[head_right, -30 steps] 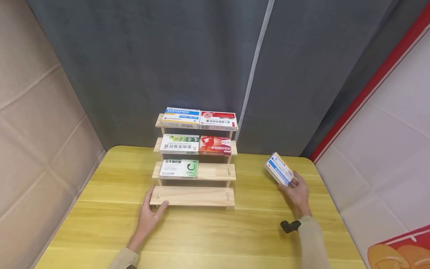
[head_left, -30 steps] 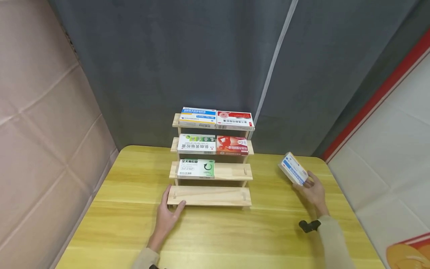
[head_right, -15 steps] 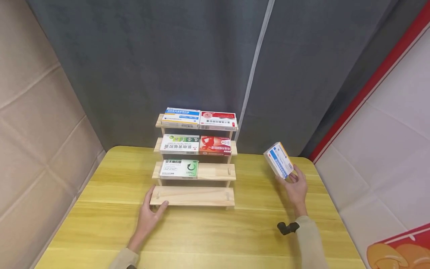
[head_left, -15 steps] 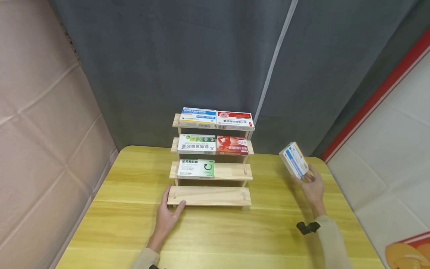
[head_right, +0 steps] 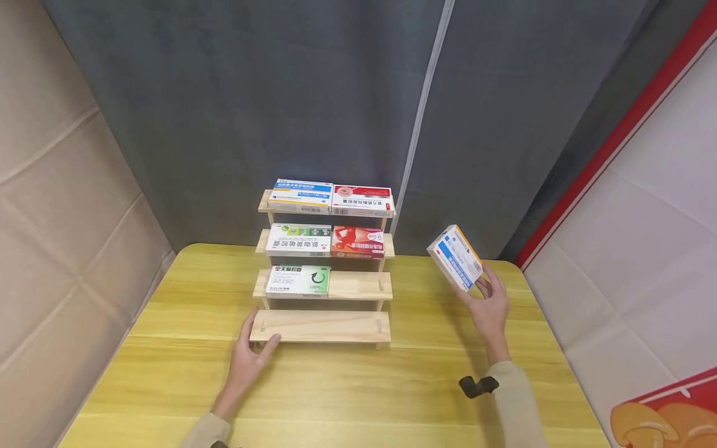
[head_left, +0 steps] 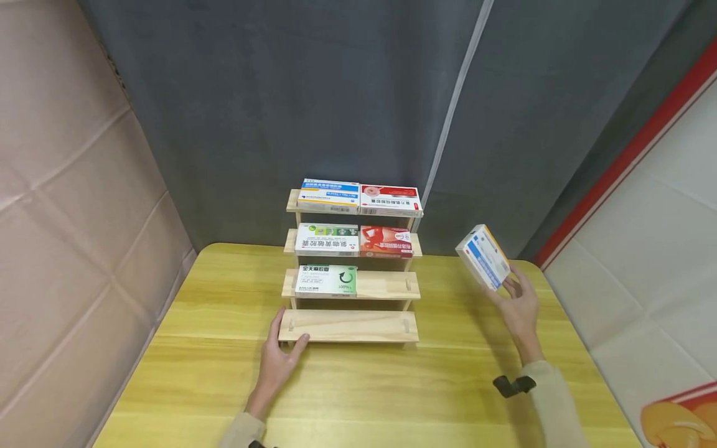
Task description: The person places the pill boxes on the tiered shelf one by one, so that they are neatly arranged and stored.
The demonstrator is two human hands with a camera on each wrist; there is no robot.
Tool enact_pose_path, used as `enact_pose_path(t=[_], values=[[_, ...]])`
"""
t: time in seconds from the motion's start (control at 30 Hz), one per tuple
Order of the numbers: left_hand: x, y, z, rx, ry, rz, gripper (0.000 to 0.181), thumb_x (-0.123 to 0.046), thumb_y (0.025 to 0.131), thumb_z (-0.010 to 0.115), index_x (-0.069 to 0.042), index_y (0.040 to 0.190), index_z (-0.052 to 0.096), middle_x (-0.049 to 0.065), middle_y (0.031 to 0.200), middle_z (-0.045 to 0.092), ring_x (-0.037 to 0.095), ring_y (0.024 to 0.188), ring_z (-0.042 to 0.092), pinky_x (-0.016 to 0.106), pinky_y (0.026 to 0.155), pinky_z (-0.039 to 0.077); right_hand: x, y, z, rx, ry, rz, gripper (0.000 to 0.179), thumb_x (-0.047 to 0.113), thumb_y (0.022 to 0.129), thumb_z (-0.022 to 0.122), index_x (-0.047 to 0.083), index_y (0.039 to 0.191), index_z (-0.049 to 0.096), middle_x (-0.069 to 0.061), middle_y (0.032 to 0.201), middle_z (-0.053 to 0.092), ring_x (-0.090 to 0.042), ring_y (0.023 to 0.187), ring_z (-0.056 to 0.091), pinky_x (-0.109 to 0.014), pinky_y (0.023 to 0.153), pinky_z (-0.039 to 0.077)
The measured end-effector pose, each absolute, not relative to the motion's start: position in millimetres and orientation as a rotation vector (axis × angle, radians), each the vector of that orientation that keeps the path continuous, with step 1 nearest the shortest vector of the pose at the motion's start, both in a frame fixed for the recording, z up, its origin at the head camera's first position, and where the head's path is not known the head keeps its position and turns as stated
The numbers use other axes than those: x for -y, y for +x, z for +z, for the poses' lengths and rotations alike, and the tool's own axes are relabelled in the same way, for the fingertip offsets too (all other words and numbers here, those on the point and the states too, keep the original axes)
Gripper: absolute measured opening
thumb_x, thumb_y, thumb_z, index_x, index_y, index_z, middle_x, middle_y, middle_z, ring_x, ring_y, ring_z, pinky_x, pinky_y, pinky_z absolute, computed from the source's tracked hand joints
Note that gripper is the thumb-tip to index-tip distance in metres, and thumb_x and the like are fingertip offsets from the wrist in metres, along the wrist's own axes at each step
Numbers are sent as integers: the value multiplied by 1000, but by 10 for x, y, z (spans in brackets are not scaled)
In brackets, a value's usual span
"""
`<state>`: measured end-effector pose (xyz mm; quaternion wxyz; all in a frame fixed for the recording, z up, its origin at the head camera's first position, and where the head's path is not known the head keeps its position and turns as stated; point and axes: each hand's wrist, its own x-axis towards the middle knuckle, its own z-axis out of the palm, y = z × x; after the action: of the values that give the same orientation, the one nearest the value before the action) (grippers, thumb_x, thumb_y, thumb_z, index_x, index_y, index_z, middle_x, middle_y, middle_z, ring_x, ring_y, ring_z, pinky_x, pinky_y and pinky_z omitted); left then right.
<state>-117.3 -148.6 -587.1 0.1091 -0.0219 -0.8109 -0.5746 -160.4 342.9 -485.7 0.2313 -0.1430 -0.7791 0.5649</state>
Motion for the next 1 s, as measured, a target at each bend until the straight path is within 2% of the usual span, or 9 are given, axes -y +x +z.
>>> enact_pose_path(t=[0.13, 0.37, 0.53, 0.67, 1.0], values=[[1491, -1180, -5875, 2386, -66, -1681, 86, -25, 91, 76, -11, 160, 26, 22, 158, 41, 44, 146, 38, 66, 123, 23, -3359, -1578, -4761, 2144, -337, 1559, 90, -4, 74, 87, 17, 152, 47, 6, 140, 46, 3, 111, 56, -11, 103, 49], [1503, -1196, -5888, 2390, -79, -1676, 85, -27, 92, 76, -13, 160, 26, 22, 159, 39, 43, 147, 37, 66, 123, 23, -3221, -1520, -4585, 2120, -233, 1559, 91, -10, 71, 86, 15, 151, 49, 10, 134, 47, 1, 112, 57, -10, 104, 47], [1507, -1192, -5889, 2394, -81, -1664, 86, -27, 92, 76, -11, 160, 27, 23, 159, 39, 45, 147, 36, 67, 122, 23, -3086, -1473, -4456, 2083, -122, 1558, 88, -15, 71, 83, 10, 149, 51, 4, 139, 48, 0, 112, 59, -9, 104, 46], [1506, -1187, -5883, 2388, -83, -1667, 86, -26, 92, 76, -9, 160, 26, 24, 157, 41, 45, 145, 38, 66, 122, 24, -2990, -1440, -4375, 2066, -25, 1535, 87, -20, 68, 82, 4, 146, 52, -9, 144, 49, 1, 110, 60, -9, 104, 47], [1503, -1174, -5880, 2385, -82, -1678, 84, -25, 92, 76, -10, 160, 27, 23, 159, 40, 44, 147, 37, 66, 123, 23, -2804, -1421, -4352, 2073, 197, 1396, 89, -27, 61, 82, -6, 142, 53, -23, 138, 52, 2, 112, 59, -11, 102, 50]])
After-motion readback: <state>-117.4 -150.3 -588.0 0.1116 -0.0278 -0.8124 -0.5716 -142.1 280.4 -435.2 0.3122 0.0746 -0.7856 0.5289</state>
